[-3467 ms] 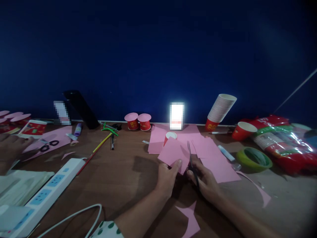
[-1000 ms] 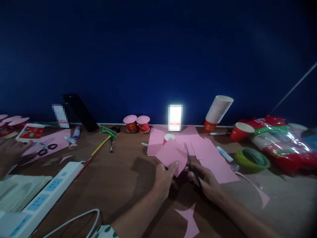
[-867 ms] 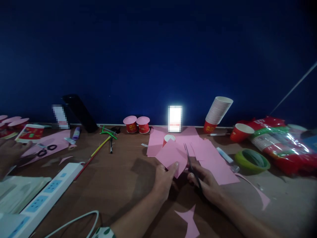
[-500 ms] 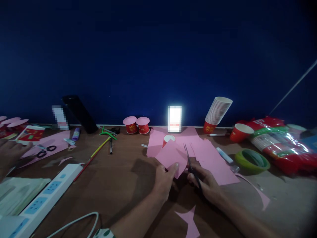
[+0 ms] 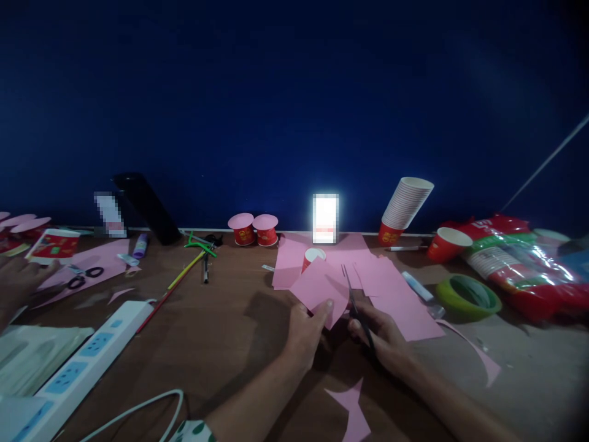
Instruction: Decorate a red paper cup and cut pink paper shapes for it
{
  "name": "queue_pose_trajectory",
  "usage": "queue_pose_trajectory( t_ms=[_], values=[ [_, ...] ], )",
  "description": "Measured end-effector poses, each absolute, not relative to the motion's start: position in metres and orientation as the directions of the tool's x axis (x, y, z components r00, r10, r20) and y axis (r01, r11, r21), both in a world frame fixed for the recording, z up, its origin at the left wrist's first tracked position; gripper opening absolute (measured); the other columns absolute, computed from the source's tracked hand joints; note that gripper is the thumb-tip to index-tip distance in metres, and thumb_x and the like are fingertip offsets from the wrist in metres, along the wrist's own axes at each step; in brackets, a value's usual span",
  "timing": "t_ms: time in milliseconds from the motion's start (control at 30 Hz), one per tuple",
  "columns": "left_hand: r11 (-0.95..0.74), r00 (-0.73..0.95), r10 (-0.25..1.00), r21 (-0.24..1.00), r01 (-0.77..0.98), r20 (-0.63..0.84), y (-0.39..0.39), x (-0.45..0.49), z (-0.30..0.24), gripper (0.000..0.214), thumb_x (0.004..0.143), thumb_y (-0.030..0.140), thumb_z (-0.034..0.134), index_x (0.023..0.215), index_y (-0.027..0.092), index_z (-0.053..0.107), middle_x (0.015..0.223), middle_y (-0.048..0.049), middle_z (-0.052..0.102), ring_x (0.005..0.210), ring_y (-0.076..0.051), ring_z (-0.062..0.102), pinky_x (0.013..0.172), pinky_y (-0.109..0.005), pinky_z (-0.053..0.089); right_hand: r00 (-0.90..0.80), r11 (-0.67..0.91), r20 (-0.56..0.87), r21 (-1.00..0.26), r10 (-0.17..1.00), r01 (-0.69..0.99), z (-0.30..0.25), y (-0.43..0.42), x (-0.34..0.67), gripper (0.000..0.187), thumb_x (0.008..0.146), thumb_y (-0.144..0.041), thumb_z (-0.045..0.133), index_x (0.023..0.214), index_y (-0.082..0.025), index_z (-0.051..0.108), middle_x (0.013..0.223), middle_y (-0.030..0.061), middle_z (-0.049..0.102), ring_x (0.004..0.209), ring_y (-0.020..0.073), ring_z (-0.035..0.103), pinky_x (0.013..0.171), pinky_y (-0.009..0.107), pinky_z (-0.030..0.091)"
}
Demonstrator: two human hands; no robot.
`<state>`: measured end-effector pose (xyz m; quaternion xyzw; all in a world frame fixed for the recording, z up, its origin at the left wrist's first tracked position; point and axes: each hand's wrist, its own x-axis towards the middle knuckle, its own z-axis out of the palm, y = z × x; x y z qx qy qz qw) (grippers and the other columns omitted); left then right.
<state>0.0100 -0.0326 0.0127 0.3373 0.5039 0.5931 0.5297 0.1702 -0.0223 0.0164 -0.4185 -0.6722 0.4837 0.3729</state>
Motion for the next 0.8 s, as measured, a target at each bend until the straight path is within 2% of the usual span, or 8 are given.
queue_pose_trajectory(
  t_ms=[233, 500, 800],
  values=[
    [0.063, -0.194, 0.973, 0.951, -0.302, -0.126, -0.034, 0.011, 0.020, 0.034, 0.069, 0.036, 0.067, 0.085, 0.007, 0.068, 0.079, -0.0114, 0.071, 0.069, -0.019, 0.063, 0.062, -0.026, 0.048, -0.367, 0.171, 0.082, -0.961, 0.927, 0.217, 0.018, -0.022, 0.170, 0.042, 0.081, -0.042, 0.057, 0.113, -0.016, 0.059, 0.064, 0.0012, 0.059, 0.061, 0.0153, 0.055, 0.053, 0.024, 0.044],
    [0.089, -0.207, 0.965, 0.944, -0.319, -0.161, -0.036, 0.013, 0.028, 0.029, 0.067, 0.034, 0.069, 0.079, 0.009, 0.069, 0.073, -0.0084, 0.071, 0.065, -0.018, 0.064, 0.060, -0.025, 0.049, -0.338, 0.169, 0.091, -0.964, 0.937, 0.206, 0.016, -0.023, 0.169, 0.045, 0.078, -0.045, 0.058, 0.113, -0.016, 0.060, 0.066, 0.0024, 0.061, 0.060, 0.0155, 0.055, 0.053, 0.024, 0.045],
    [0.083, -0.207, 0.968, 0.962, -0.261, -0.140, -0.034, 0.011, 0.019, 0.035, 0.068, 0.038, 0.067, 0.084, 0.007, 0.069, 0.076, -0.0105, 0.070, 0.067, -0.018, 0.062, 0.061, -0.025, 0.047, -0.353, 0.157, 0.080, -0.968, 0.932, 0.194, 0.015, -0.023, 0.170, 0.042, 0.081, -0.040, 0.057, 0.115, -0.015, 0.058, 0.067, 0.0016, 0.059, 0.059, 0.0139, 0.053, 0.052, 0.023, 0.044]
  ],
)
